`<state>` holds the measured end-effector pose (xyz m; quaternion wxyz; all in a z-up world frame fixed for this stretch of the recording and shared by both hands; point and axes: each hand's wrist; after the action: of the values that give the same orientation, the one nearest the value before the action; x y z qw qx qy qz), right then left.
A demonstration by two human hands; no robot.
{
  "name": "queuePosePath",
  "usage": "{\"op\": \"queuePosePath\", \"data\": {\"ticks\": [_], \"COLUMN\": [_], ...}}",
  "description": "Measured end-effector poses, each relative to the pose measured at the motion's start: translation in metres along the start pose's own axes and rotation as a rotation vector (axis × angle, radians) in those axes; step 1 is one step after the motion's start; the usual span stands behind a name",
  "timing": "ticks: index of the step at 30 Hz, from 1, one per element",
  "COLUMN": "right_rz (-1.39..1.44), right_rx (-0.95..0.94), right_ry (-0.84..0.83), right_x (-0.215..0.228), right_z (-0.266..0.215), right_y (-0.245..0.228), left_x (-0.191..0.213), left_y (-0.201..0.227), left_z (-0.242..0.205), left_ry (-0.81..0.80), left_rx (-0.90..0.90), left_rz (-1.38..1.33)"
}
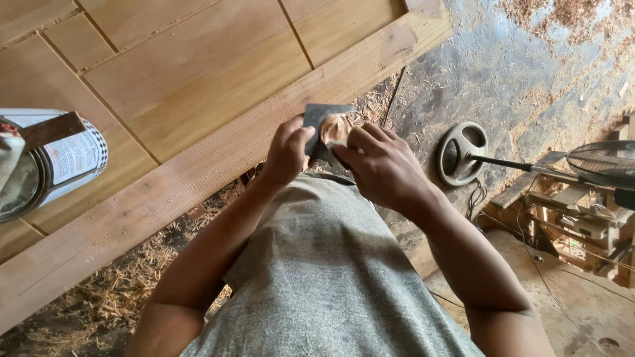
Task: The person sands a wooden door with sandpaper, then scoops wood filler from a can and applies it to the surface using a putty knife. The person spreads the filler into the grooves and panels of the door.
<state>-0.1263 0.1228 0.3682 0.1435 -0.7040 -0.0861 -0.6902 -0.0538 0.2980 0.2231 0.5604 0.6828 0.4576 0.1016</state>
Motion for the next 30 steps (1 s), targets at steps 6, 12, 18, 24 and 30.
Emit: {"op": "queuePosePath", "data": {"ticks": [6,12,18,24,30], "right_rz": [-0.047,-0.032,-0.016,0.012,-0.049], "right_rx": [-0.050,-0.086,-0.042,-0.022,-0.183], "right_ry": [0.034,-0.061,-0.066,-0.081,-0.266], "right_x": [0.009,0.017,0.021,0.028,0.031], "right_z": [-0.001,-0.001,0.003,0.001,-0.004], "right_y": [0.002,0.001,0.000,-0.005,-0.006], "left_x": [-0.007,-0.008,-0.006,-0.006,-0.010], "left_y": [-0.014,-0.019,0.002,-0.022,-0.045], "left_z": [0.004,0.003,-0.004,0.001,0.003], "left_ry": [-0.038,0.062,-0.079,0.013,0.089], "left_rx": [-0.107,-0.536,0.031,-0.007,-0.572], "left_rz": [-0.013,0.241,-0.110,-0.009,0.197]}}
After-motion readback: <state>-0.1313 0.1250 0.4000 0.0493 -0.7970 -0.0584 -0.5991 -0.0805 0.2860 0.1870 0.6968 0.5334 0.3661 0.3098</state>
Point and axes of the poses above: each hand's wrist, its own z-axis towards the middle knuckle, its own x-axis out of the back of the hand, y = z × x, and after that the axes turned 9 degrees about -z, right-handed
